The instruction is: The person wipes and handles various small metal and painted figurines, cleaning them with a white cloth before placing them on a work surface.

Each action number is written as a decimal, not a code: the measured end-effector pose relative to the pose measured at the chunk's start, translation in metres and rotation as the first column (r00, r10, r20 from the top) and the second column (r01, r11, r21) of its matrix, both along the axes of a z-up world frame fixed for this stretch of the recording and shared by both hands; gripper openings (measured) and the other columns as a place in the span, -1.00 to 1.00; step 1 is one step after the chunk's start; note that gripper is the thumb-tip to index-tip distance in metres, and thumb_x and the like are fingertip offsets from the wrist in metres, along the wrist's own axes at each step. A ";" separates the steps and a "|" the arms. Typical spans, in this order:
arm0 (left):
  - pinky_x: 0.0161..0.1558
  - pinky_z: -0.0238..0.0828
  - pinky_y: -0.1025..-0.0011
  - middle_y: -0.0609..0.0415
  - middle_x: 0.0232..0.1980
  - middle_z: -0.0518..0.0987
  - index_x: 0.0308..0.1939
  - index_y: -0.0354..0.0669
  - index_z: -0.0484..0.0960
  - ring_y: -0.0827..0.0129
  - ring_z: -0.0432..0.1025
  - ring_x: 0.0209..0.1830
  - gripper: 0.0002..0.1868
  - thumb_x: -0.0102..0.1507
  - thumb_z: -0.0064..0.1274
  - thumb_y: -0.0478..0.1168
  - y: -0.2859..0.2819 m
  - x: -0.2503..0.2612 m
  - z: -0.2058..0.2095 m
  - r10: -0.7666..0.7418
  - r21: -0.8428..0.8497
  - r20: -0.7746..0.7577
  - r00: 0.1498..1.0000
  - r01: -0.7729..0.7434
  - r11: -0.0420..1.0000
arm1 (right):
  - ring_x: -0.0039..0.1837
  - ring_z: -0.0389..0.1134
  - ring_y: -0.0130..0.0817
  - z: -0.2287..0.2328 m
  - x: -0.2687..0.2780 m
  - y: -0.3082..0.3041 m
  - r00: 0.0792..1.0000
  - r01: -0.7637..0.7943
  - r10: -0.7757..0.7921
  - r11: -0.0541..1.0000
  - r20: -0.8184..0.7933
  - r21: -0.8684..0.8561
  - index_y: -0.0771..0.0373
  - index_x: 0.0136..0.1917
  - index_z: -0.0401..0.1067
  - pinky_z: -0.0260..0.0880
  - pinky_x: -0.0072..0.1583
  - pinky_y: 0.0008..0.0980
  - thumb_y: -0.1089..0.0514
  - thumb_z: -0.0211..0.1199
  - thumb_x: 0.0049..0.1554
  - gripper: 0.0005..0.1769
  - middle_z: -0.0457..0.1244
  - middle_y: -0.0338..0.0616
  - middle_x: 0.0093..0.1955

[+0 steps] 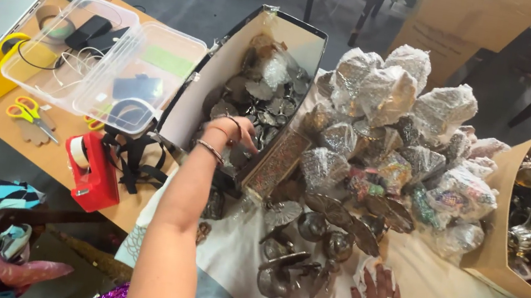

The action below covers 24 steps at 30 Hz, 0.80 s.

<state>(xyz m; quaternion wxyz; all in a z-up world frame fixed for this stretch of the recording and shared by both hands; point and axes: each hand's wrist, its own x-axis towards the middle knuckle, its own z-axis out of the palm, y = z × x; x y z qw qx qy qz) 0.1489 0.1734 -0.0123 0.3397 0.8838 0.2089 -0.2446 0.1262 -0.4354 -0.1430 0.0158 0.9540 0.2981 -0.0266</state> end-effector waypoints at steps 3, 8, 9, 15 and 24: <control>-0.04 0.56 0.05 -0.17 -0.07 0.66 -0.01 -0.18 0.72 -0.04 0.61 -0.03 -0.56 0.10 0.28 -0.06 0.006 0.014 -0.039 -0.129 0.170 -0.032 0.991 0.133 0.976 | 0.68 -0.23 -0.18 -0.002 0.001 -0.002 1.000 -0.013 0.012 0.999 0.023 0.049 -0.07 0.47 0.16 -0.25 0.58 -0.02 -0.27 0.08 0.09 -0.27 -0.18 -0.17 0.67; 0.04 0.50 0.20 -0.08 -0.03 0.67 0.00 0.07 0.79 0.09 0.56 -0.03 -0.53 -0.01 0.20 -0.25 0.050 0.020 -0.048 -0.226 0.312 0.226 0.948 0.150 0.938 | 0.68 -0.24 -0.14 -0.003 0.003 -0.002 1.000 -0.021 0.020 0.999 0.015 0.044 -0.07 0.50 0.15 -0.25 0.58 0.00 -0.27 0.06 0.09 -0.26 -0.19 -0.14 0.66; 0.04 0.52 0.26 -0.06 -0.03 0.70 0.02 -0.03 0.74 0.19 0.58 -0.04 -0.57 0.04 0.19 -0.25 0.057 0.019 -0.034 -0.092 0.101 0.361 0.928 0.059 0.993 | 0.68 -0.25 -0.15 -0.002 0.003 -0.002 1.000 -0.022 0.022 0.999 0.012 0.044 -0.07 0.50 0.14 -0.26 0.57 0.00 -0.27 0.05 0.09 -0.25 -0.19 -0.14 0.66; 0.03 0.52 0.38 -0.04 0.00 0.71 0.09 -0.18 0.64 0.34 0.59 -0.03 -0.65 0.21 0.14 -0.28 0.087 0.015 -0.014 0.464 -0.306 0.579 0.671 -0.349 0.886 | 0.68 -0.28 -0.16 -0.001 -0.001 -0.005 1.000 -0.016 0.017 0.999 -0.005 0.045 -0.06 0.49 0.10 -0.29 0.57 0.01 -0.29 0.02 0.10 -0.26 -0.21 -0.15 0.67; 0.17 0.44 0.23 -0.08 0.06 0.67 0.10 -0.02 0.71 0.10 0.57 0.10 -0.59 0.17 0.28 -0.07 0.122 0.018 -0.101 0.526 0.083 0.368 0.767 -0.591 0.803 | 0.67 -0.28 -0.15 -0.003 0.001 -0.004 0.999 -0.040 0.039 0.995 0.022 0.087 -0.05 0.50 0.08 -0.30 0.55 0.03 -0.29 0.00 0.10 -0.24 -0.22 -0.15 0.67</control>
